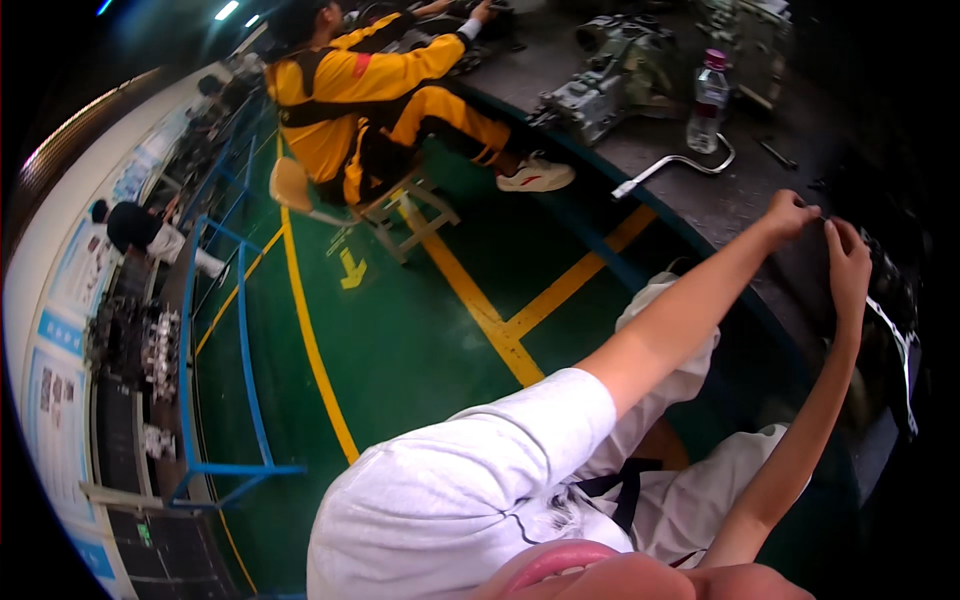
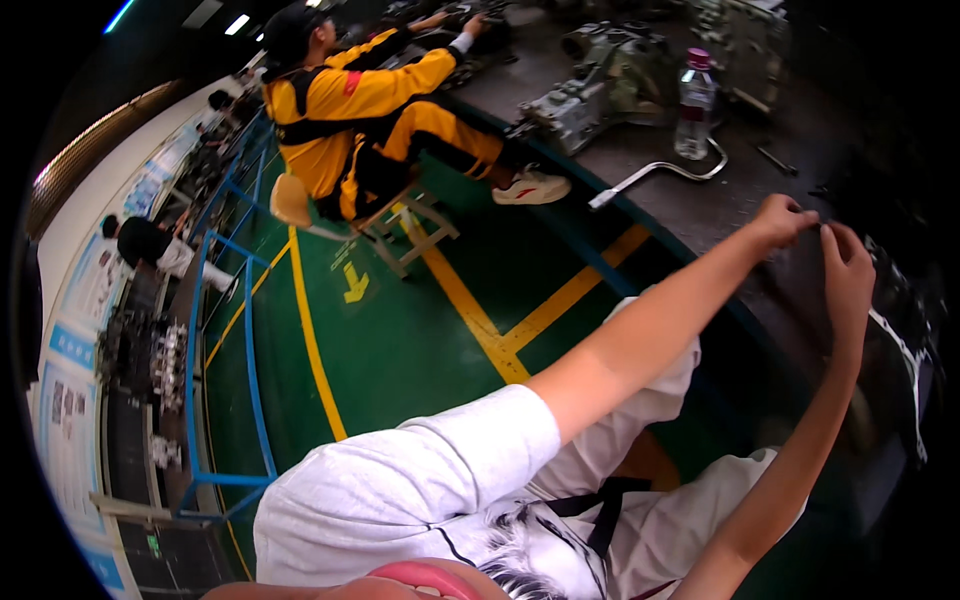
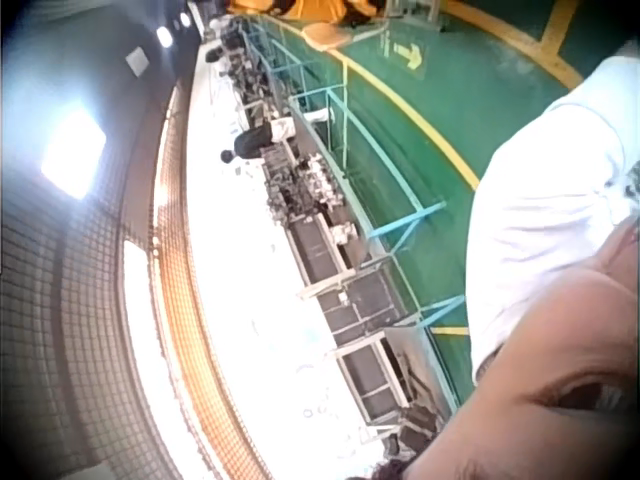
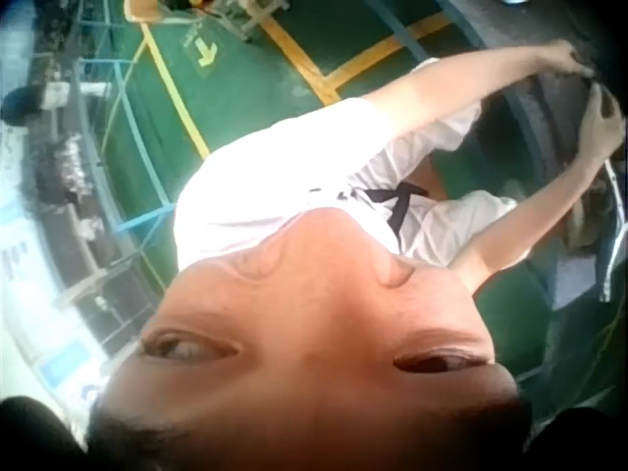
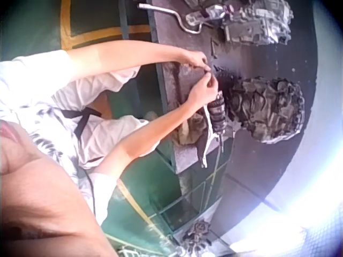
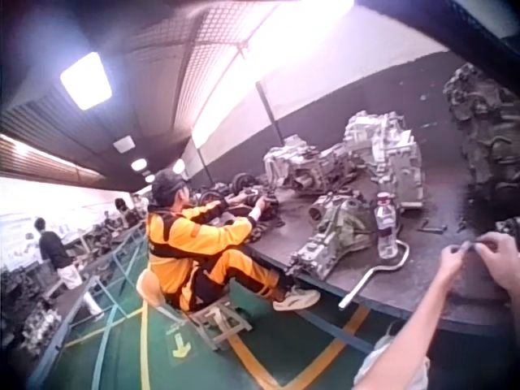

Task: The person assembles a transmission gear shaft assembly on a workbench, sliding and aligning the gears on the shaft and positioning the assembly into the metal casing by hand.

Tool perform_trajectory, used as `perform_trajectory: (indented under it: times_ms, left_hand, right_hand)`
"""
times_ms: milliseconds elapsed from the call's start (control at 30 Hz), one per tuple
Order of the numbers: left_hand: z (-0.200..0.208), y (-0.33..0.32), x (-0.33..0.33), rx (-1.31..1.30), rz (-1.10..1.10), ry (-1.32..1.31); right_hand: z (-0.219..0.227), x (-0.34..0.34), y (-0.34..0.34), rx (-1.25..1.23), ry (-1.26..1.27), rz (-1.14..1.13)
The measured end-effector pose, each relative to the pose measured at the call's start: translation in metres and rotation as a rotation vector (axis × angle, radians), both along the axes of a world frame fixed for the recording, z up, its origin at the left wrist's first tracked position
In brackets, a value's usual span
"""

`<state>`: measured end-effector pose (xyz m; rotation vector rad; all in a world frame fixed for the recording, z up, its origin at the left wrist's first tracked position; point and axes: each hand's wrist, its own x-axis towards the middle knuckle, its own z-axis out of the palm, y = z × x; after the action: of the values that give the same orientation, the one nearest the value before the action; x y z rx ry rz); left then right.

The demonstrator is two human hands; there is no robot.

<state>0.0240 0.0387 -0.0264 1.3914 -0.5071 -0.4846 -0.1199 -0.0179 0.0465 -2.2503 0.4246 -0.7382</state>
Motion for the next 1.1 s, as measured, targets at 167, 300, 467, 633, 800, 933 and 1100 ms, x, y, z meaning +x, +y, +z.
perform_trajectory:
  times_ms: [167,300,467,633,800,933,1100]
  left_hand:
    - [0.007,-0.007,-0.006,-0.019,-0.083,0.056]
    - [0.012,-0.009,-0.013,0.001,-0.117,0.097]
    - [0.013,-0.005,-0.01,0.004,-0.072,0.137]
    - [0.013,-0.003,-0.014,0.02,-0.029,0.079]
    - [0.02,0.0,-0.013,0.029,-0.053,0.087]
    - [0.018,0.002,-0.013,0.062,0.044,0.031]
    - [0.008,-0.003,0.0,0.163,0.111,-0.217]
  right_hand:
    - [0.01,-0.042,-0.06,-0.821,-0.211,-0.48]
    - [-0.027,-0.063,-0.124,-0.881,-0.013,-0.568]
    - [-0.02,-0.061,-0.095,-0.866,0.014,-0.516]
    - [-0.022,-0.061,-0.089,-0.808,0.001,-0.512]
    - [-0.022,-0.067,-0.1,-0.731,-0.041,-0.51]
    - [-0.028,-0.069,-0.101,-0.802,-0.055,-0.692]
    - [-0.033,-0.066,-0.117,-0.738,-0.083,-0.712]
